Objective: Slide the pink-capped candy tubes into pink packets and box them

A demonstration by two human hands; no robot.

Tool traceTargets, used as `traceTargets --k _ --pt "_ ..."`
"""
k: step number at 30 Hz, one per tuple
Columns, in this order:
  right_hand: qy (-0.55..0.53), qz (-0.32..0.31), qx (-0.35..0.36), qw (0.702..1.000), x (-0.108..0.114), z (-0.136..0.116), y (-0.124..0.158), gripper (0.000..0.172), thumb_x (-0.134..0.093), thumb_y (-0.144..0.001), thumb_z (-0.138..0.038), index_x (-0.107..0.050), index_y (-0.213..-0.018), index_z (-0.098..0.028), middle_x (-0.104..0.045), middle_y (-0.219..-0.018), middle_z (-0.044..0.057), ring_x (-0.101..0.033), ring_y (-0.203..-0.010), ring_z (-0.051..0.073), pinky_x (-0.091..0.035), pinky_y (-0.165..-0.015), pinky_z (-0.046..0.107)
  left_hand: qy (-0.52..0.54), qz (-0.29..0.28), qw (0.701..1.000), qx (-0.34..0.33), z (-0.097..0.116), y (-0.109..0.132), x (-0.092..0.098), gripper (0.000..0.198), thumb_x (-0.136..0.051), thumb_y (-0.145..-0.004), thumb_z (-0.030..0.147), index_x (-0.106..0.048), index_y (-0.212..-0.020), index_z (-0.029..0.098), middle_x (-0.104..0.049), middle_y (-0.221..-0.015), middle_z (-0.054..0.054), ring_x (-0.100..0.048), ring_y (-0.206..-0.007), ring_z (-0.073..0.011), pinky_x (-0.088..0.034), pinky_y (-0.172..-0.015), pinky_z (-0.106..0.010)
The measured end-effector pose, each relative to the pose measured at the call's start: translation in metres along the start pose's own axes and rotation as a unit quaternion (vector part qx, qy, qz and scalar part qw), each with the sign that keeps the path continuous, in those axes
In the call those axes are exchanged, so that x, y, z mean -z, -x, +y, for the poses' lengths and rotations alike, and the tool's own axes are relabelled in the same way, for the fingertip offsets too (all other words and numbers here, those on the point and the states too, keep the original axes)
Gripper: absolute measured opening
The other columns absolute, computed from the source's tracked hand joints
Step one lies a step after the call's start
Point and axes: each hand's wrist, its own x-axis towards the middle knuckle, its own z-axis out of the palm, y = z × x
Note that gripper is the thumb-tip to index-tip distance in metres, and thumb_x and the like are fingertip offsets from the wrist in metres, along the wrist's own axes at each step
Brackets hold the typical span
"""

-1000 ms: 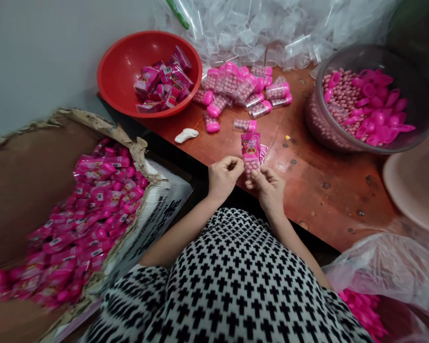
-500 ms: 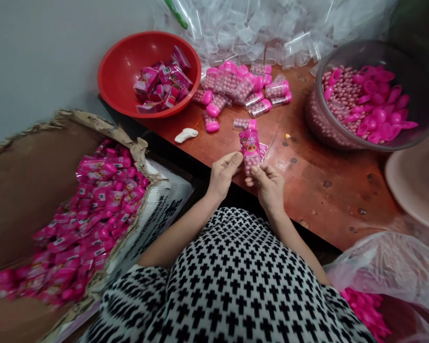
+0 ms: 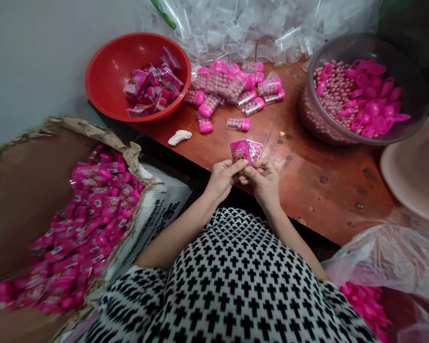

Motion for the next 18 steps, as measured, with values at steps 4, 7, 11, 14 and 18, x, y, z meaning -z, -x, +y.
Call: traceTargets --k 4,7,11,14,18 --pt "0.006 -0.066 -0.021 0.998 0.005 -0.001 0.002 0.039 -0.083 -0.068 -0.035 -0.057 -0.095 -0.022 -0.075 -0.077 -0.004 -0.074 -0.069 0.012 -0.063 -0.068 0.024 0.03 0.025 0.999 -0.022 0.002 0.003 0.005 0.033 -0.088 -0.057 0.033 -0.063 -0.061 0.011 -0.061 -0.061 0.0 -0.057 -0.055 -0.0072 -0.049 -0.053 -0.019" --pt "0.012 -0.057 -0.019 0.998 0.002 0.0 0.002 0.037 -0.083 -0.068 -0.036 -0.058 -0.091 -0.021 -0.074 -0.073 -0.004 -0.073 -0.063 0.011 -0.062 -0.063 0.022 0.038 0.03 0.998 -0.029 0.001 0.008 0.004 0.032 -0.088 -0.057 0.031 -0.063 -0.062 0.011 -0.062 -0.062 0.0 -0.057 -0.055 -0.0068 -0.049 -0.054 -0.019" --pt "0.013 -0.07 -0.026 0.997 -0.014 -0.001 0.001 0.039 -0.085 -0.065 -0.039 -0.056 -0.085 -0.021 -0.071 -0.067 -0.007 -0.07 -0.055 0.009 -0.061 -0.058 0.02 0.022 0.049 0.997 -0.056 0.005 0.02 0.004 0.033 -0.088 -0.057 0.032 -0.064 -0.063 0.012 -0.064 -0.063 0.0 -0.056 -0.053 -0.0075 -0.048 -0.052 -0.021" --pt "0.02 -0.099 -0.027 0.995 -0.021 -0.005 0.001 0.041 -0.085 -0.064 -0.04 -0.055 -0.085 -0.022 -0.072 -0.067 -0.007 -0.071 -0.057 0.011 -0.061 -0.058 0.022 0.016 0.117 0.982 -0.15 0.027 0.041 0.019 0.035 -0.085 -0.062 0.045 -0.066 -0.072 0.016 -0.072 -0.078 -0.003 -0.068 -0.074 -0.0155 -0.056 -0.068 -0.026" --pt "0.043 -0.063 0.025 0.997 -0.003 -0.016 -0.004 0.034 -0.08 -0.071 -0.039 -0.056 -0.088 -0.021 -0.074 -0.072 -0.003 -0.07 -0.057 0.012 -0.059 -0.054 0.023 0.005 0.233 0.915 -0.329 0.06 0.068 0.051 0.061 -0.05 -0.078 0.078 -0.069 -0.099 0.024 -0.074 -0.107 0.0 -0.065 -0.111 -0.0201 -0.054 -0.095 -0.031"
